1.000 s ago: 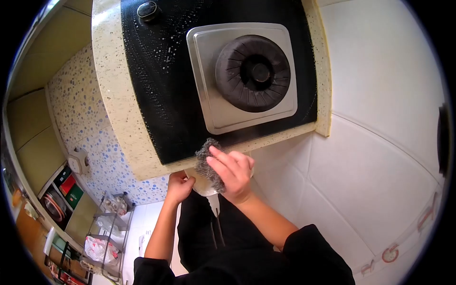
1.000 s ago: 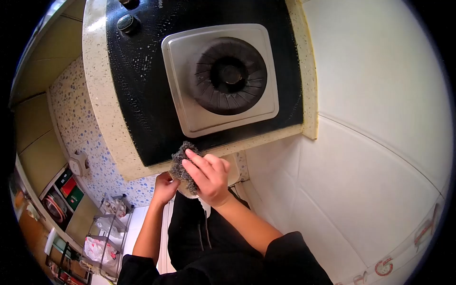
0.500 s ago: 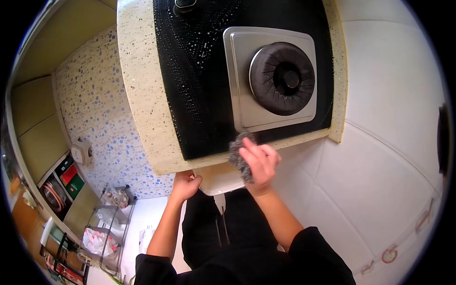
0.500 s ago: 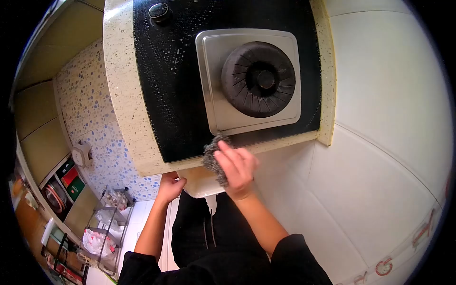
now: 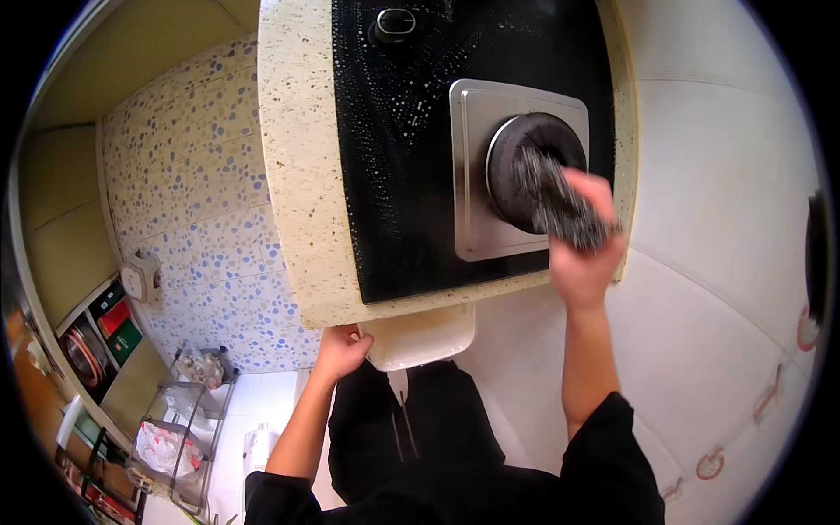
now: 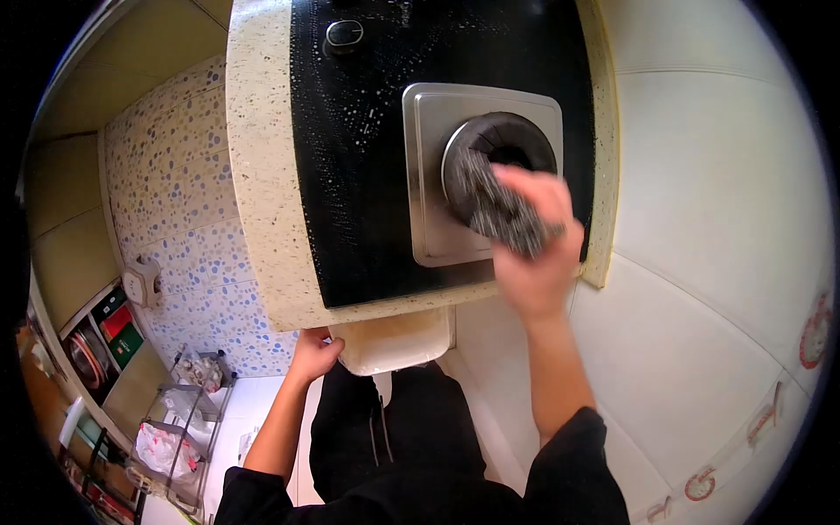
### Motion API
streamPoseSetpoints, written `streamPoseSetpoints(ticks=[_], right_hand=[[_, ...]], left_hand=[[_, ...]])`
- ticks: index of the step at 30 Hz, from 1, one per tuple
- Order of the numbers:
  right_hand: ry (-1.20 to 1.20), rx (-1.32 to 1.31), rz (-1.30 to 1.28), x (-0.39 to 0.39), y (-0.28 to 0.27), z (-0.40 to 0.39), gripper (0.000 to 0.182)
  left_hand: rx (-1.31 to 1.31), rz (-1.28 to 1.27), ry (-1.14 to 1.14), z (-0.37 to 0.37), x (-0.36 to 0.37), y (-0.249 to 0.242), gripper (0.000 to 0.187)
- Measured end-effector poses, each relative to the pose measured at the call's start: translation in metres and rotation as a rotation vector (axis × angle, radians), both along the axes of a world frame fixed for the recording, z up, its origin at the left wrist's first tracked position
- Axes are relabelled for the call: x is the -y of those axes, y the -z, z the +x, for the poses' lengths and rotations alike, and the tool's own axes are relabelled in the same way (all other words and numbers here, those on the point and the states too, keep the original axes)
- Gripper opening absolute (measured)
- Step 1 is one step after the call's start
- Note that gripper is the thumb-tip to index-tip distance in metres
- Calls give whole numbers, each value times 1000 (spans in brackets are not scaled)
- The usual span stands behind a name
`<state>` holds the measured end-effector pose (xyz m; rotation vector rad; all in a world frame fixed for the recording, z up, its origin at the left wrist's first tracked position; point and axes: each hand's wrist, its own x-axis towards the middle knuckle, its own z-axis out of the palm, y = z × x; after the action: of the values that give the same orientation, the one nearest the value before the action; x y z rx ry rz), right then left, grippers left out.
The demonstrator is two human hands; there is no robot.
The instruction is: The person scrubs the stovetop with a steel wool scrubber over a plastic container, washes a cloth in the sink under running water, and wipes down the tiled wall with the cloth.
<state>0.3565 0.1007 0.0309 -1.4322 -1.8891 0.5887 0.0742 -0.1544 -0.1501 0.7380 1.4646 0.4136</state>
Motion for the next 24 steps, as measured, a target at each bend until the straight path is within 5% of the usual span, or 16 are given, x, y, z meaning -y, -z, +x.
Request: streamPoseSetpoints(ticks=[6, 12, 18, 24], right_hand=[[-244, 492, 297, -108, 41, -49, 33], [-313, 692, 244, -68, 41, -56, 35], [-316, 649, 84, 46, 32, -39, 30], [-382, 296, -373, 123, 7, -39, 37]], left_hand=[[11, -23, 77, -6, -2, -4, 38], [62, -14, -38, -3, -1, -5, 38], [28, -49, 54, -8, -1, -2, 39], [71, -42, -36, -4, 6, 7, 35]])
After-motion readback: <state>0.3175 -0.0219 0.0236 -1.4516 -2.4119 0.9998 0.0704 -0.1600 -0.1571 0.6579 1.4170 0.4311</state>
